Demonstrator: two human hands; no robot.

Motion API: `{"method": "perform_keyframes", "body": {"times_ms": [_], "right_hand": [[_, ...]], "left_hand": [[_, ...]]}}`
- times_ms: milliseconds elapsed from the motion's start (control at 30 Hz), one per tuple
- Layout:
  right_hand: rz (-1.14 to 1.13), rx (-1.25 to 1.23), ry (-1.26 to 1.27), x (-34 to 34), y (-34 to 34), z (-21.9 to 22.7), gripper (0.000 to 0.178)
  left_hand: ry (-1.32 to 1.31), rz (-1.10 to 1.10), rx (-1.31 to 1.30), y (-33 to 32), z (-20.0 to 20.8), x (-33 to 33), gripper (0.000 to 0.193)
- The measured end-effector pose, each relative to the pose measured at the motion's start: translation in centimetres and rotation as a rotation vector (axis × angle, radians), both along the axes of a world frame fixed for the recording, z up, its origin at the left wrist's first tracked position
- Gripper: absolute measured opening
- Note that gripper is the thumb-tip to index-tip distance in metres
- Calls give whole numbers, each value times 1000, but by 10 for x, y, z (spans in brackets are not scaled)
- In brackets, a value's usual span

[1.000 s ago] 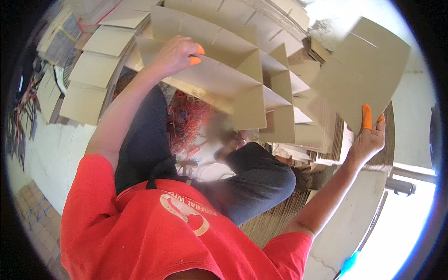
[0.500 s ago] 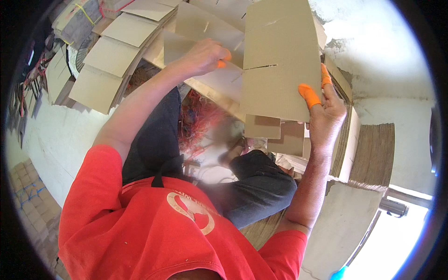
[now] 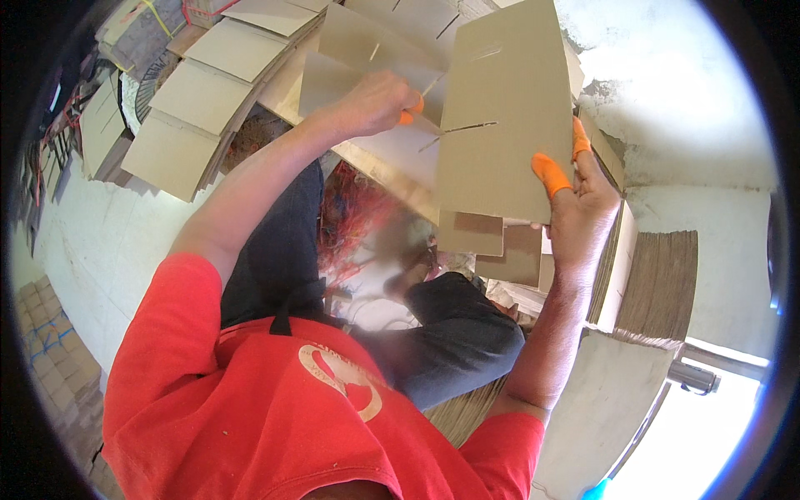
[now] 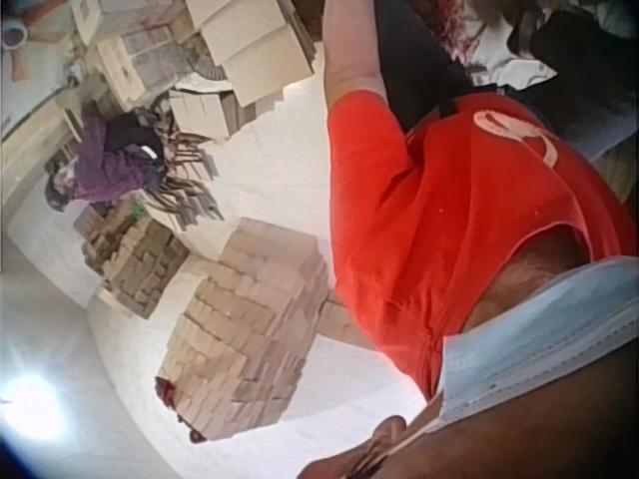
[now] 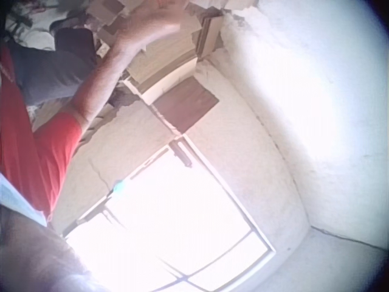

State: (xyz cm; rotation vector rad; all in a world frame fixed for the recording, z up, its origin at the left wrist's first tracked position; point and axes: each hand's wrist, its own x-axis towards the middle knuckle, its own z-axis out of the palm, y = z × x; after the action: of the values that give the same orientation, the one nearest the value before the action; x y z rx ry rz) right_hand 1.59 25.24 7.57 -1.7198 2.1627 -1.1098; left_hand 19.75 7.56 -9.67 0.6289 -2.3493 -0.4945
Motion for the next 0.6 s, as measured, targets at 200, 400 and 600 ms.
{"method": "perform_keyframes", "body": {"times_ms": [200, 400, 600], "right_hand": [[18, 62, -4, 4, 2, 2, 52], [78, 61, 11, 0, 0, -13, 52], [140, 153, 43, 2, -20, -62, 51]], "left_hand": [[-72, 9, 40, -5, -10, -1, 14], [-63, -13, 62, -1, -5, -1, 14], [-94, -11, 45, -3, -3, -2, 15]]}}
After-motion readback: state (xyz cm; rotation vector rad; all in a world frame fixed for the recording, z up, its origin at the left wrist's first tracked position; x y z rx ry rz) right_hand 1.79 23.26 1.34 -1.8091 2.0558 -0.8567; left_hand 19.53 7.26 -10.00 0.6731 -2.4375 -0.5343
